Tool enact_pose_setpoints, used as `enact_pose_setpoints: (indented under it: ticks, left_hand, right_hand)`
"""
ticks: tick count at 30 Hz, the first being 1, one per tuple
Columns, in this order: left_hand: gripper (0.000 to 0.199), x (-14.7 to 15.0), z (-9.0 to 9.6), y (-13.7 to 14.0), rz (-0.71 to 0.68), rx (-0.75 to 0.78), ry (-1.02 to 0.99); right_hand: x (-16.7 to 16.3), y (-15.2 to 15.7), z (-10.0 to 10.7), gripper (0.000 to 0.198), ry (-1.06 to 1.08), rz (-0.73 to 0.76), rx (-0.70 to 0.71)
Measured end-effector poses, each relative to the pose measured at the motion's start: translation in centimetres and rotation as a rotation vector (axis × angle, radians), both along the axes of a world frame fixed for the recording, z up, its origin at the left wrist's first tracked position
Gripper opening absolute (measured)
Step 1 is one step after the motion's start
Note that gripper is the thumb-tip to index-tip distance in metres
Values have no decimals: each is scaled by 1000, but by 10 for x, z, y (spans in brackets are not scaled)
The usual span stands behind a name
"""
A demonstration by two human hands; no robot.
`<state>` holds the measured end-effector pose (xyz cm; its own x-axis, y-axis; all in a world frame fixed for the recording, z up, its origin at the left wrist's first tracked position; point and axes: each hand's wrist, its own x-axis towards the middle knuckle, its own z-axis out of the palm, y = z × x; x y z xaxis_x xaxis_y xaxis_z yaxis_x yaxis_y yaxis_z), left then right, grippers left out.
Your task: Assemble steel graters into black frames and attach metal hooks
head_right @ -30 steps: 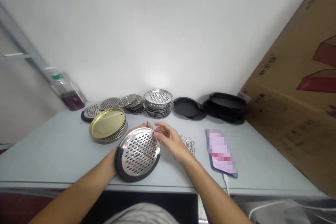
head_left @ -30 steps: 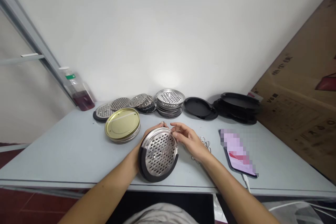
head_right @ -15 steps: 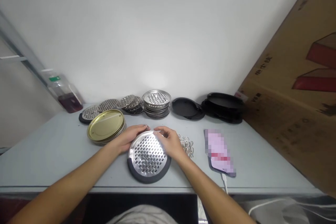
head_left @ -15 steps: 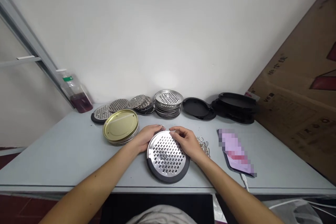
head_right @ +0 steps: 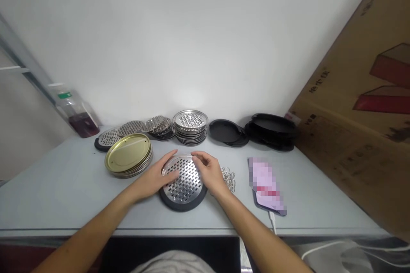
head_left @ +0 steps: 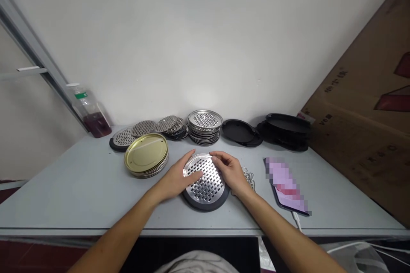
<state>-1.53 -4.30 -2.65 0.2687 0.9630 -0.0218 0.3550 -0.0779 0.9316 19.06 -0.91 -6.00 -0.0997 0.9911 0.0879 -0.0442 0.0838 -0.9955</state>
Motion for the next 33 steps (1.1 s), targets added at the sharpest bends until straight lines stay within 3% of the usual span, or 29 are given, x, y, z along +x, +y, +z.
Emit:
enact_pose_setpoints:
  ticks: [4,7,19,26,29,33]
  left_hand:
    - [118,-7,-7,-25,-121,171,189]
    - [132,-8,-17,-31,-102,231,268]
    - [135,-11,-31,-30,56,235,270]
    - [132,-9,-26,-32,91,131,82]
    - [127,-7,-22,-34,103,97,-52]
    - [125,-3,-21,-34,108,112,-122]
  right_hand:
    - [2,0,3,29,73,-24,-43]
    - [1,0,4,31,76,-49,-78]
    - [1,0,-1,33,64,-106,-52]
    - [0,-3,3,36,155,-50,-93]
    - [-1,-6,4,38,155,-4,-17]
    - [0,-7,2,35,95,-66,74]
